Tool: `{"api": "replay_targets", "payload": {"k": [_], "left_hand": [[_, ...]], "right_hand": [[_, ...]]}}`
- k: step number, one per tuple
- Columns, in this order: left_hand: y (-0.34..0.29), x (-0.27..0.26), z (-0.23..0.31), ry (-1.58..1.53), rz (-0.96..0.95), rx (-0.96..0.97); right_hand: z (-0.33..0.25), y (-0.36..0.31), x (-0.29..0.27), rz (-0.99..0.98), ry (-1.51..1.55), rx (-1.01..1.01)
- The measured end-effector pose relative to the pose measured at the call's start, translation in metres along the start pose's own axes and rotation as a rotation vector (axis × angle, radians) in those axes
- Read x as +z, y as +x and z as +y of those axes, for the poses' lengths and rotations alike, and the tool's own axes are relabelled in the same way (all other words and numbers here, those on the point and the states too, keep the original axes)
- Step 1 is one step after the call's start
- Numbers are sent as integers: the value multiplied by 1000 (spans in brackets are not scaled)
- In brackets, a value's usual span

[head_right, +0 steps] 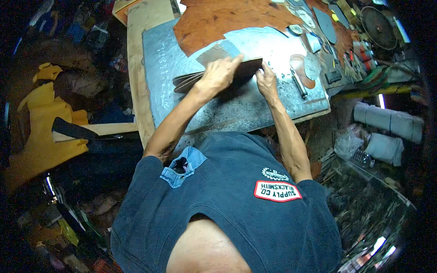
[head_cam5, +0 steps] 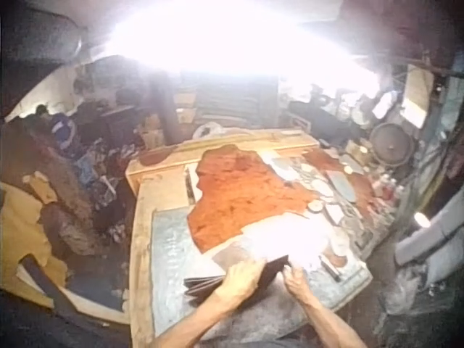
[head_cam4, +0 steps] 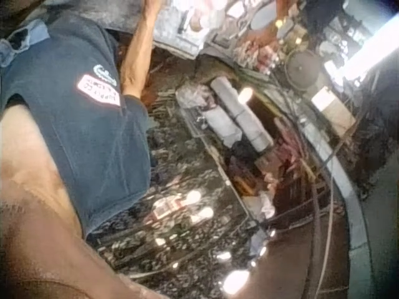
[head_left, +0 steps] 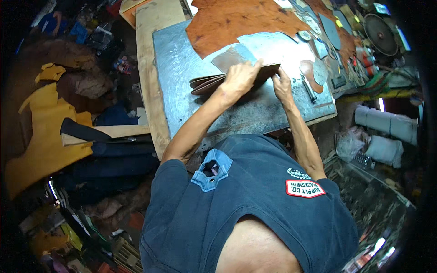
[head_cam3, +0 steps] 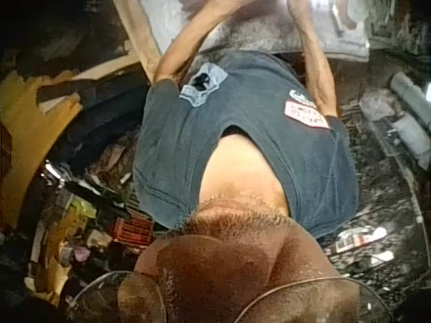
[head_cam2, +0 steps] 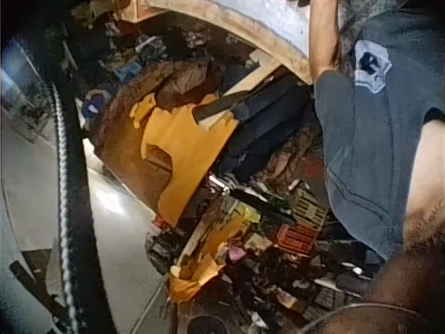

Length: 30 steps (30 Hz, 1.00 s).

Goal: Marking and cutting leather pieces using a metal template and a utility knife on a workbench.

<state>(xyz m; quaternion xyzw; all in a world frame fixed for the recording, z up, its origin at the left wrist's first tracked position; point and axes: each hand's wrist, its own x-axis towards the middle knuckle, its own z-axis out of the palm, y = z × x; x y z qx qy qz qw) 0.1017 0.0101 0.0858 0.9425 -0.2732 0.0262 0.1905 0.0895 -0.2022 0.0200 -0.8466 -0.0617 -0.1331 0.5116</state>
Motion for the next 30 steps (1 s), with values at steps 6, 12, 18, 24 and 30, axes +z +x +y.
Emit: {"api": "replay_targets", "payload": {"k": [6,12,18,24,30], "left_hand": [[-95,-7,-93,-266,269,-232],[-114,24,-95,-739,515,-468],[-122,24,-81,-585,588,-383],[-122,24,-91,-565,546,-311],[-124,17,-94,-570,344,-386]], "right_hand": [[-12,-3,10,-17,-77,37],[-14,6,12,-106,-96,-20],[16,-18,13,-62,-162,-15],[14,-18,13,-59,-104,-71],[10,-7,-6,-189,-104,55]]}}
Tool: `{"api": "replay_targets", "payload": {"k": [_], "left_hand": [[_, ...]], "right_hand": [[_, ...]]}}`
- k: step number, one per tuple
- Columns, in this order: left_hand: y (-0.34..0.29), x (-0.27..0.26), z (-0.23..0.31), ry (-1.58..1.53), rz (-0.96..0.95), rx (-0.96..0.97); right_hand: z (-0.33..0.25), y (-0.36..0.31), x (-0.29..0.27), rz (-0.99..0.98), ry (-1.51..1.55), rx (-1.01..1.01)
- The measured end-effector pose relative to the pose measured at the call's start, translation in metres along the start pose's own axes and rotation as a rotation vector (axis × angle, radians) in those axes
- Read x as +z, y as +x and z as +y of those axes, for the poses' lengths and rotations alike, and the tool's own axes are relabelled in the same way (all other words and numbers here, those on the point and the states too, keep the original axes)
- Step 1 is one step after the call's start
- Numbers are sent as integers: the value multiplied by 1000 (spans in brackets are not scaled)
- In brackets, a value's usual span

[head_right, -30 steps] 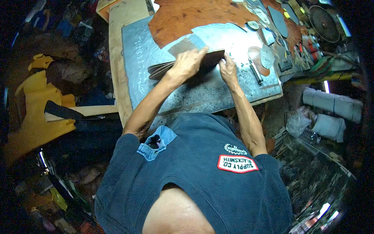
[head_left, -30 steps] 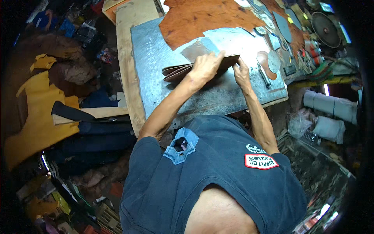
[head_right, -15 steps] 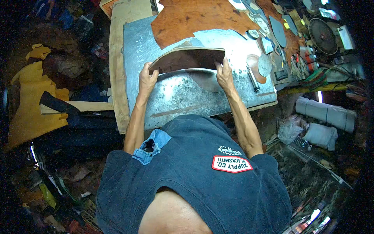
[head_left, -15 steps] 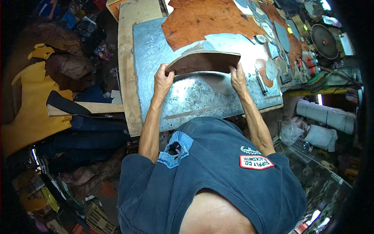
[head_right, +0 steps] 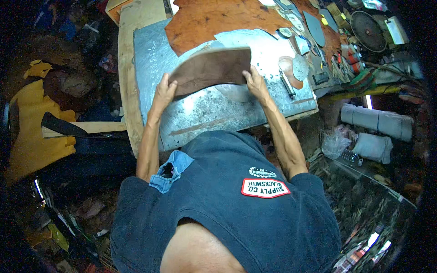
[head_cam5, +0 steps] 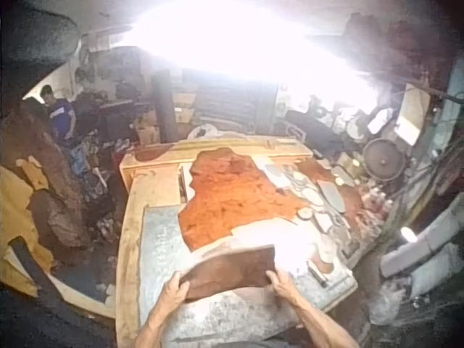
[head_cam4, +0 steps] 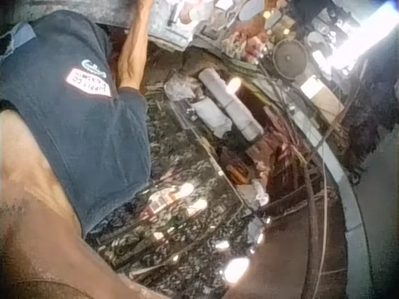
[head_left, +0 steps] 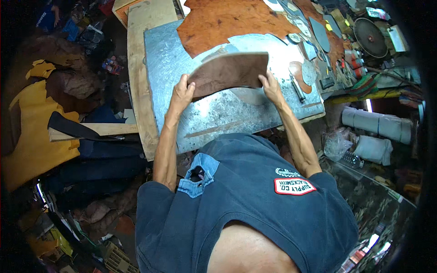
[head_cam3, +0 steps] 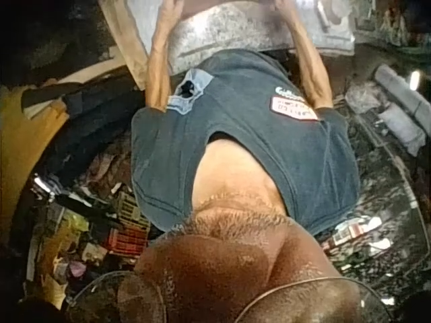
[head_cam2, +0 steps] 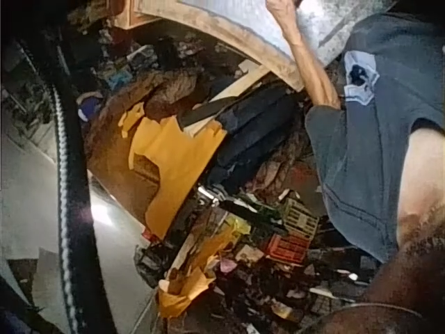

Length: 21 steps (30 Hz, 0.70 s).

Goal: Marking and cutting leather pieces using a metal template and a utility knife on a workbench.

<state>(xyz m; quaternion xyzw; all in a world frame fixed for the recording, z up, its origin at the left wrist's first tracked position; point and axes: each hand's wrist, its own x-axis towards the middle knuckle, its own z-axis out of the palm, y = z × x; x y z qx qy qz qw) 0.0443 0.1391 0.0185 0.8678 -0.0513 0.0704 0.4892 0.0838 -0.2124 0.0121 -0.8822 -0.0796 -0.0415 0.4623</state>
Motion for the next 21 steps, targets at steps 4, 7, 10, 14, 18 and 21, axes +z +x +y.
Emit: {"api": "replay_targets", "payload": {"k": [4,7,10,14,18,21], "left_hand": [[6,15,-22,-214,-132,-42],[-7,38,-1,-672,-226,-592],[-18,50,14,-697,-161,-703],[-17,52,14,-592,-178,-704],[-13,54,16,-415,-210,-698],[-13,52,18,-456,-232,-703]], "right_hand": [[-9,47,-43,-35,-170,-64],[-22,70,-59,366,28,136],[-10,69,-47,415,980,386],[-21,25,30,-47,916,615],[-58,3,70,-204,686,468],[-77,-1,78,-308,68,240]]}}
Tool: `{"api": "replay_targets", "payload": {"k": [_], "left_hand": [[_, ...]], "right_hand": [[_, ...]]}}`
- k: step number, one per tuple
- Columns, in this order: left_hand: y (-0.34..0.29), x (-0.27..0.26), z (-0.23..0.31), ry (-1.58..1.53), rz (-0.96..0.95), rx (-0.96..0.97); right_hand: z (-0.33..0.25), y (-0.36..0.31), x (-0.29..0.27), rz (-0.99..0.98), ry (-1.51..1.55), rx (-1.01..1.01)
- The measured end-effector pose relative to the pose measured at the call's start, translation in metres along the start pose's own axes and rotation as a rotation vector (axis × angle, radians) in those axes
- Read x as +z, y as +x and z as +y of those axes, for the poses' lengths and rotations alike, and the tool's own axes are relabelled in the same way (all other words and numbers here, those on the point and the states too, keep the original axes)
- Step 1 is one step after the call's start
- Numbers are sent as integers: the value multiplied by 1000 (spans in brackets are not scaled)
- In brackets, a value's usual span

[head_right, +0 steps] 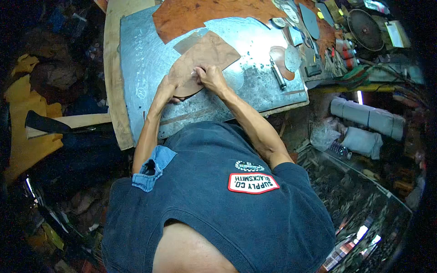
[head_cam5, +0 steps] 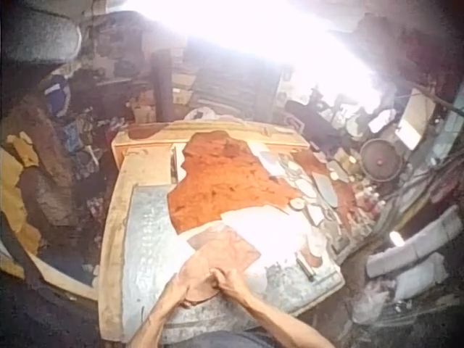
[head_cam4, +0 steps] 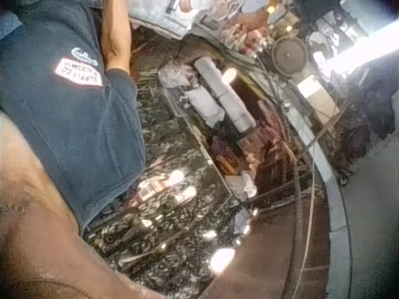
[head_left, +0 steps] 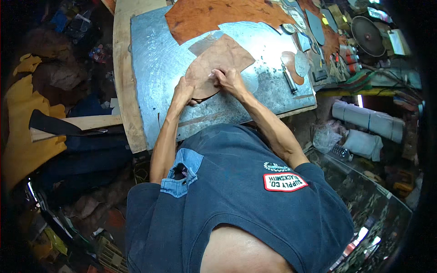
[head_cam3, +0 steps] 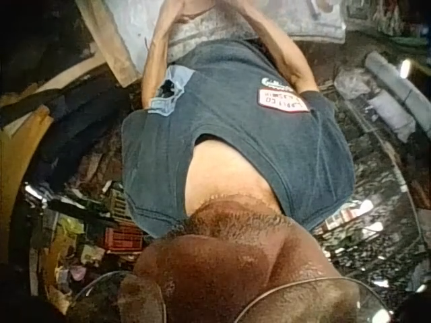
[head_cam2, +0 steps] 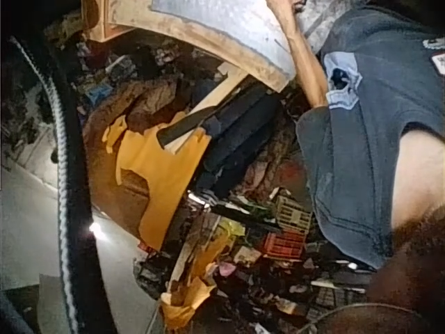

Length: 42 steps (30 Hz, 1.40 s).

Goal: Marking and cutting leather pieces using a metal template and a utility knife on a workbench.

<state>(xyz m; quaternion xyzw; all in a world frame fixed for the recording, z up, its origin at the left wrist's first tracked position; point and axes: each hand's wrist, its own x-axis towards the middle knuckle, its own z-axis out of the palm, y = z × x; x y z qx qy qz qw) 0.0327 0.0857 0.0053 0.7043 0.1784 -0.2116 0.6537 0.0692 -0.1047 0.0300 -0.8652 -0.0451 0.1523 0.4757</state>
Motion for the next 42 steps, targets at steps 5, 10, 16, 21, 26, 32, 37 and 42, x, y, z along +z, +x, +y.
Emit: {"api": "replay_targets", "payload": {"k": [5,10,16,21,26,32,37,42], "left_hand": [[5,-1,-6,57,-13,-16],[4,-1,-11,78,19,11],[-1,1,-11,73,28,6],[-10,7,-1,22,38,55],[-20,-1,9,-148,-43,55],[-45,-16,-24,-421,-7,170],[-113,-11,-49,-660,166,180],[-169,24,-98,-788,437,233]], "right_hand": [[21,5,22,143,-209,-284],[25,9,30,131,-322,-509],[16,3,22,49,-321,-378],[23,17,18,38,-363,-361],[5,25,-16,239,-90,-308],[-12,6,-55,76,818,-115],[19,35,-87,-362,1226,-65],[1,62,-85,-778,1591,100]]}}
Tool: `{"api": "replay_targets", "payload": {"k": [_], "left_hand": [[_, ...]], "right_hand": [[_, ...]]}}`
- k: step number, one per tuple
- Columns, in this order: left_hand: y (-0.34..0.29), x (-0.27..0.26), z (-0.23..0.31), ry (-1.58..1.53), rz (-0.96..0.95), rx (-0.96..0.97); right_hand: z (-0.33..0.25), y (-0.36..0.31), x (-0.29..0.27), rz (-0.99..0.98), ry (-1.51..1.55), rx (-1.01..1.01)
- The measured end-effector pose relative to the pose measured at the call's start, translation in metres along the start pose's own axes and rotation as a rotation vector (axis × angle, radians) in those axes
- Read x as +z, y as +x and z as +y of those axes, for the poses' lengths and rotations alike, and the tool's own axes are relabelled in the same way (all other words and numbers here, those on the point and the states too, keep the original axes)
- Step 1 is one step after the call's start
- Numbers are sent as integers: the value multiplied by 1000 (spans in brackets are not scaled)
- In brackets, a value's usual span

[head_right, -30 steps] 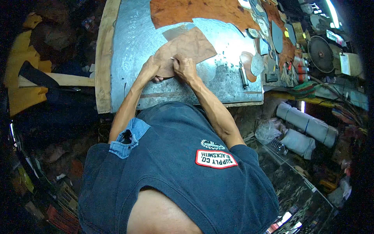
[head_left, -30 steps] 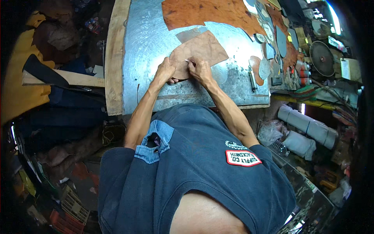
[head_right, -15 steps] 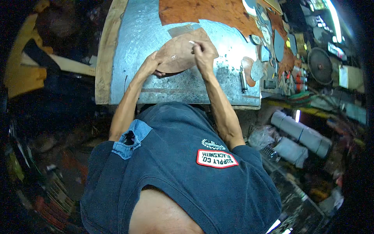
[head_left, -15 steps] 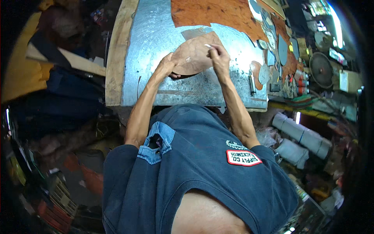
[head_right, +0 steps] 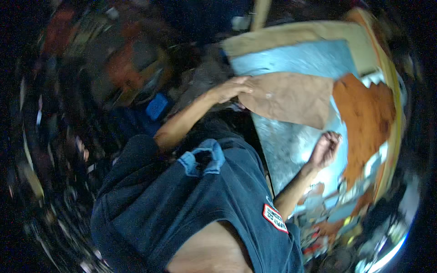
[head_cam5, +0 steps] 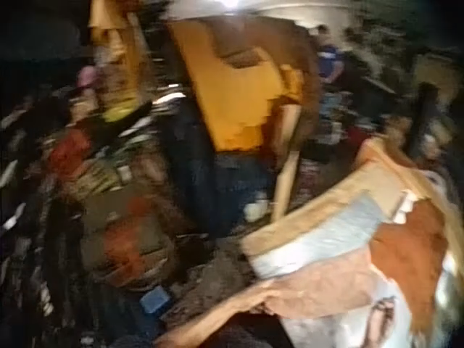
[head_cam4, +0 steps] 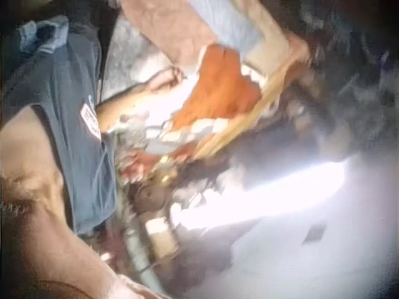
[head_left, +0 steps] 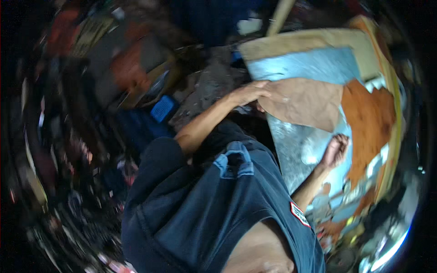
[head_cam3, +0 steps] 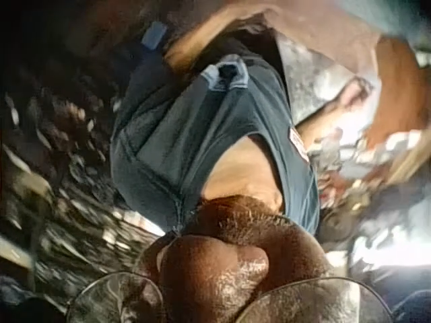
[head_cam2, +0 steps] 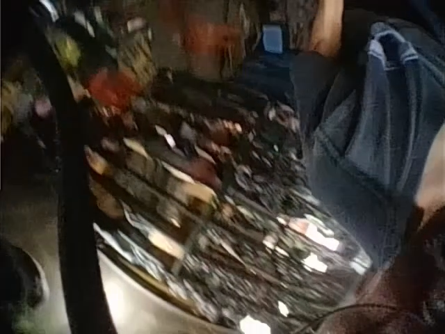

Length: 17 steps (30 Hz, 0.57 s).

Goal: Marking and cutting leather pieces using a metal template and a utility knife on a workbench.

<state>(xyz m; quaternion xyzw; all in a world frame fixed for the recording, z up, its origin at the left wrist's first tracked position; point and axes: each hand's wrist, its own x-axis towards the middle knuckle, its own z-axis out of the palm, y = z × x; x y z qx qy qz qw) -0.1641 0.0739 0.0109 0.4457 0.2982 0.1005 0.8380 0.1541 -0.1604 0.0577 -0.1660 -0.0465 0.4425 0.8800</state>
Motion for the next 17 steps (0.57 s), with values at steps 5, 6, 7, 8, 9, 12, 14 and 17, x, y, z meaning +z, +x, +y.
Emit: {"api": "replay_targets", "payload": {"k": [5,6,7,8,9,12,14,17], "left_hand": [[-105,-6,-42,-142,254,83],[-127,0,-47,-168,357,71],[-143,0,-61,-201,430,32],[-157,3,-66,-187,492,15],[-172,7,-68,-177,552,-3],[-201,13,-91,-252,639,88],[-211,11,-122,-318,711,226],[-231,2,-129,-475,610,299]], "right_hand": [[58,39,12,-85,160,361],[73,46,10,-79,130,425],[83,51,13,-13,40,437],[93,59,14,-126,14,497],[99,61,15,-153,-165,494],[120,77,17,-215,-187,653],[136,90,23,-219,-499,680],[175,102,37,-162,-903,688]]}}
